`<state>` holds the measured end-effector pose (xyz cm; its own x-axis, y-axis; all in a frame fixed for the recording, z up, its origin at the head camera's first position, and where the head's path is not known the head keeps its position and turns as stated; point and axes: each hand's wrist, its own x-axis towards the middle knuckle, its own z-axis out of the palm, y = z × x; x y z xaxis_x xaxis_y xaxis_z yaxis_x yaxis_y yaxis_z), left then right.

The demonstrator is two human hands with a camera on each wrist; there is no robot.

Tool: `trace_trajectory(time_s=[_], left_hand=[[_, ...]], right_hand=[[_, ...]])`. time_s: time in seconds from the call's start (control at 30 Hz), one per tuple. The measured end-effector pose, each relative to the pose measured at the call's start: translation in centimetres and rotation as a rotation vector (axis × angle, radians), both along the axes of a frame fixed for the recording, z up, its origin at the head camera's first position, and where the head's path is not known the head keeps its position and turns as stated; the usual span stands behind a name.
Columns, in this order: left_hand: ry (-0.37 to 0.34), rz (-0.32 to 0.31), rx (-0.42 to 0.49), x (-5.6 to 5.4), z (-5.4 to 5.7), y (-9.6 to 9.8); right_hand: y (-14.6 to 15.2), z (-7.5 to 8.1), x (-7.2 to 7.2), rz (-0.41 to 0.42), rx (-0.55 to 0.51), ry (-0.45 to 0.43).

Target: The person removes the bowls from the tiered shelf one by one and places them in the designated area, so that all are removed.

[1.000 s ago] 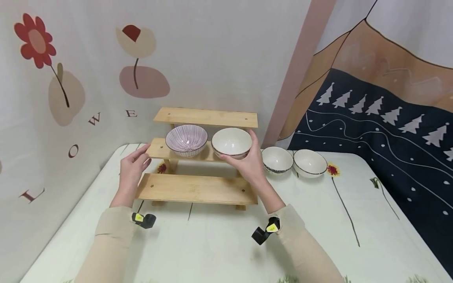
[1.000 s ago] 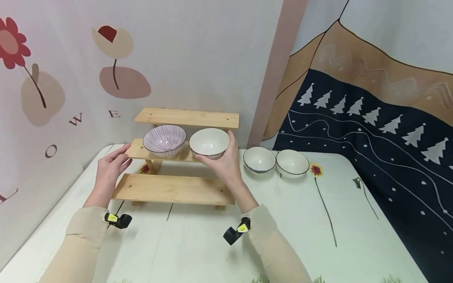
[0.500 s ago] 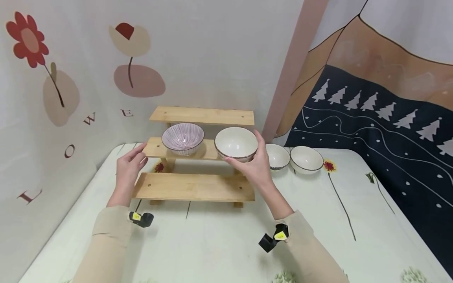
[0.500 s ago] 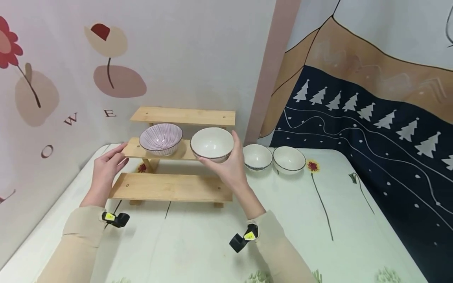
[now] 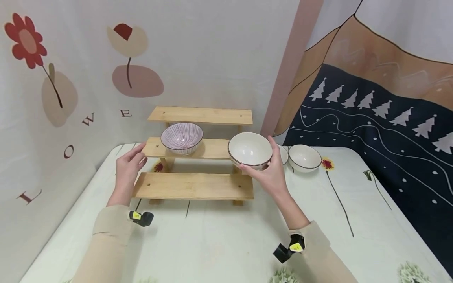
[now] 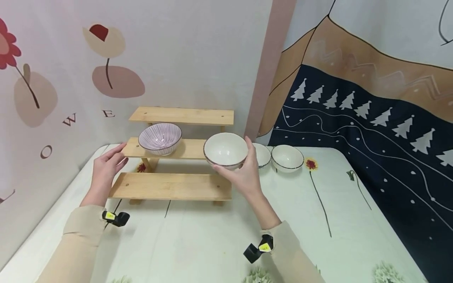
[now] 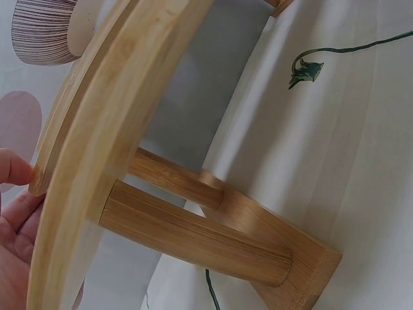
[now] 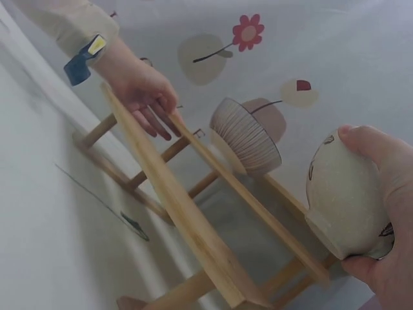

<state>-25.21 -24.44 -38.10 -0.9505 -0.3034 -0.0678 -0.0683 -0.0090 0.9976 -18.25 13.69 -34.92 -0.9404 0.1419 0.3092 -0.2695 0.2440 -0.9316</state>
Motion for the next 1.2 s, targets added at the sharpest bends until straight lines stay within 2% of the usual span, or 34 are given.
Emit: trace_trajectory(time_s=[0.37, 0.6, 0.67, 1.2], left_hand=[[0.012, 0.008, 0.021, 0.3, 0.2, 0.0], [0.007, -0.002, -0.027, 0.1, 0.2, 0.2], [0.013, -0.002, -0.012, 0.1, 0.2, 0.2], [0.011, 0.001, -0.065, 0.0, -0.2, -0.1]], right_hand=[[2.3, -0.8, 1.4, -0.052, 0.062, -0.034], [3.5, -1.5, 2.0, -0.090, 0.066, -0.063], [3.8, -1.8, 2.1, -0.092, 0.058, -0.068], [5.3, -3.6, 2.4, -0.092, 0.043, -0.070]])
